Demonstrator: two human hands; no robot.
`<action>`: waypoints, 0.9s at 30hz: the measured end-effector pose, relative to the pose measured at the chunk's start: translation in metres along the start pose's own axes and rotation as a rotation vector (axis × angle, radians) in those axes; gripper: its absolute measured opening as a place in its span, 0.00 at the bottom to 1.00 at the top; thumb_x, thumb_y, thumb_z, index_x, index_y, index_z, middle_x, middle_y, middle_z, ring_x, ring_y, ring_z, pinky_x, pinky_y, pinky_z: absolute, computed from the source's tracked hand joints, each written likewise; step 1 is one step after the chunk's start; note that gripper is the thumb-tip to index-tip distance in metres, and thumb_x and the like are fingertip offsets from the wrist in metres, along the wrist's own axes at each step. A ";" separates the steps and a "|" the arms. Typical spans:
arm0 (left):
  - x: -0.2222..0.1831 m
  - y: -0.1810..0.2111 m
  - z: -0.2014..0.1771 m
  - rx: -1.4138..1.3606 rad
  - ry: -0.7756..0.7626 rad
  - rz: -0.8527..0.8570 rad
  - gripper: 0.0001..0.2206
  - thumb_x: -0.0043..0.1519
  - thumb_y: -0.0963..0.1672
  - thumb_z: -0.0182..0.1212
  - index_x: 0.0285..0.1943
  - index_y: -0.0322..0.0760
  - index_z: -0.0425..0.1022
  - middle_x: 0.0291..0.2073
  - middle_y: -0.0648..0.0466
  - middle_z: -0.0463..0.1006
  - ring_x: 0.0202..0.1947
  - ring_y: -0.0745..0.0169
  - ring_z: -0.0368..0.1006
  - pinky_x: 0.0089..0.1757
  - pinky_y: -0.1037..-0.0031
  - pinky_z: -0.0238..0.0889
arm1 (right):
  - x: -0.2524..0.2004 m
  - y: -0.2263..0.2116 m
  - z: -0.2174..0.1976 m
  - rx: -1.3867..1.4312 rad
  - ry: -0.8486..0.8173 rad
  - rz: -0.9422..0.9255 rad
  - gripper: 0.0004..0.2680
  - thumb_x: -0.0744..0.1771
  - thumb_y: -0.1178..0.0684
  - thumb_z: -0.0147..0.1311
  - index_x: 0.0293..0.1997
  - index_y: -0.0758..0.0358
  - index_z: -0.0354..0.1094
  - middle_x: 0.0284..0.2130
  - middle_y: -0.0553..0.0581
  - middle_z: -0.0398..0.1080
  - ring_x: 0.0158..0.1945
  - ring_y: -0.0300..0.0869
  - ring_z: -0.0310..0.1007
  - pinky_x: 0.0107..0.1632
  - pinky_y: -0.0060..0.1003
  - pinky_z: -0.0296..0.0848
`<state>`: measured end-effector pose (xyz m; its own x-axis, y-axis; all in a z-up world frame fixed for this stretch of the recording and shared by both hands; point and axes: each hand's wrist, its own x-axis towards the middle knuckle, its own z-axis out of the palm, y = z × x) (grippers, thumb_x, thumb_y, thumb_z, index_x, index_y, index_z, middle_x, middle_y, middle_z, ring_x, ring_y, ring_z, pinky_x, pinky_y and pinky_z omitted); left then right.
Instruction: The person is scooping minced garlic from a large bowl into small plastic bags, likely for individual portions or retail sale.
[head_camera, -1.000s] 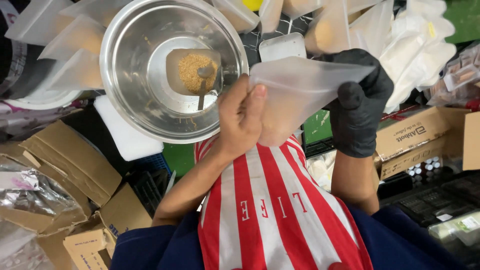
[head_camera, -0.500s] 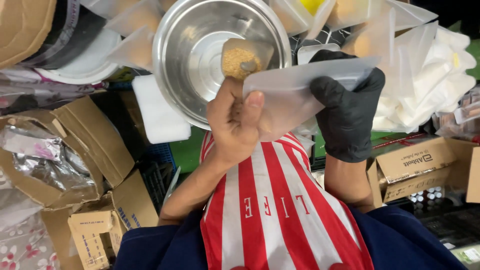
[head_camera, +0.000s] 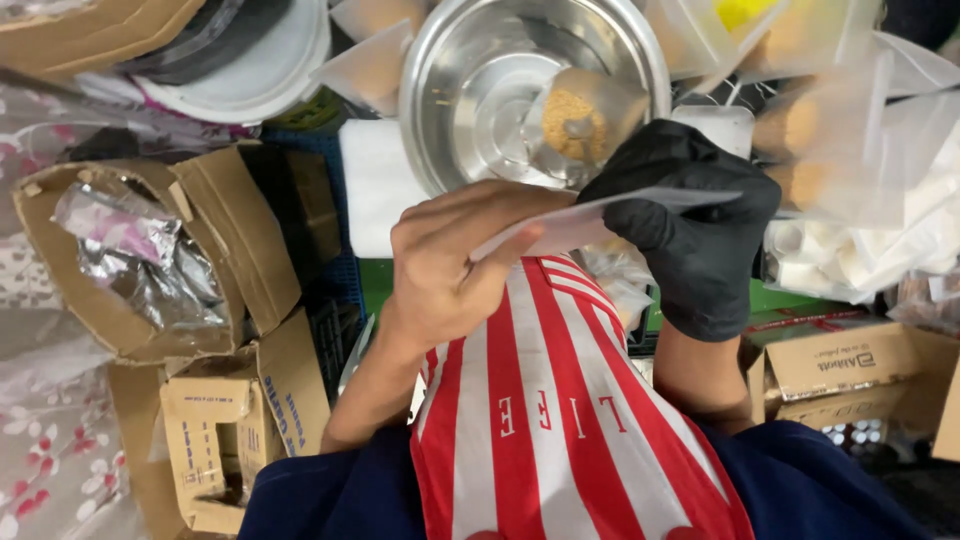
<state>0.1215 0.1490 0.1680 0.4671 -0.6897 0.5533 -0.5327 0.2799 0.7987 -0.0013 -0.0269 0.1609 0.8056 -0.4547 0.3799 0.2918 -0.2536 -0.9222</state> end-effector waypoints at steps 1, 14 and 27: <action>-0.005 0.001 -0.011 0.011 0.014 -0.001 0.09 0.72 0.38 0.54 0.54 0.21 0.77 0.46 0.37 0.84 0.47 0.39 0.86 0.51 0.60 0.84 | 0.004 -0.003 0.006 0.007 -0.016 -0.004 0.07 0.66 0.58 0.63 0.37 0.74 0.71 0.37 0.71 0.74 0.40 0.60 0.78 0.47 0.51 0.79; -0.071 -0.001 -0.067 0.222 0.256 -0.074 0.03 0.65 0.39 0.67 0.42 0.30 0.83 0.32 0.48 0.86 0.31 0.50 0.83 0.37 0.65 0.79 | 0.004 0.016 0.106 -0.030 -0.329 0.000 0.08 0.69 0.58 0.57 0.40 0.78 0.75 0.36 0.69 0.77 0.40 0.55 0.74 0.48 0.46 0.75; -0.153 -0.191 -0.103 0.417 0.318 -0.749 0.30 0.64 0.43 0.73 0.69 0.14 0.62 0.52 0.17 0.71 0.57 0.13 0.69 0.59 0.43 0.66 | -0.029 0.028 0.062 -0.254 0.050 0.063 0.07 0.66 0.70 0.71 0.34 0.78 0.73 0.27 0.67 0.75 0.35 0.49 0.80 0.44 0.37 0.76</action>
<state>0.2248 0.2702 -0.0450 0.9328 -0.3601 0.0133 -0.1951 -0.4735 0.8589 0.0154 0.0324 0.1193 0.7898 -0.5164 0.3310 0.0978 -0.4267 -0.8991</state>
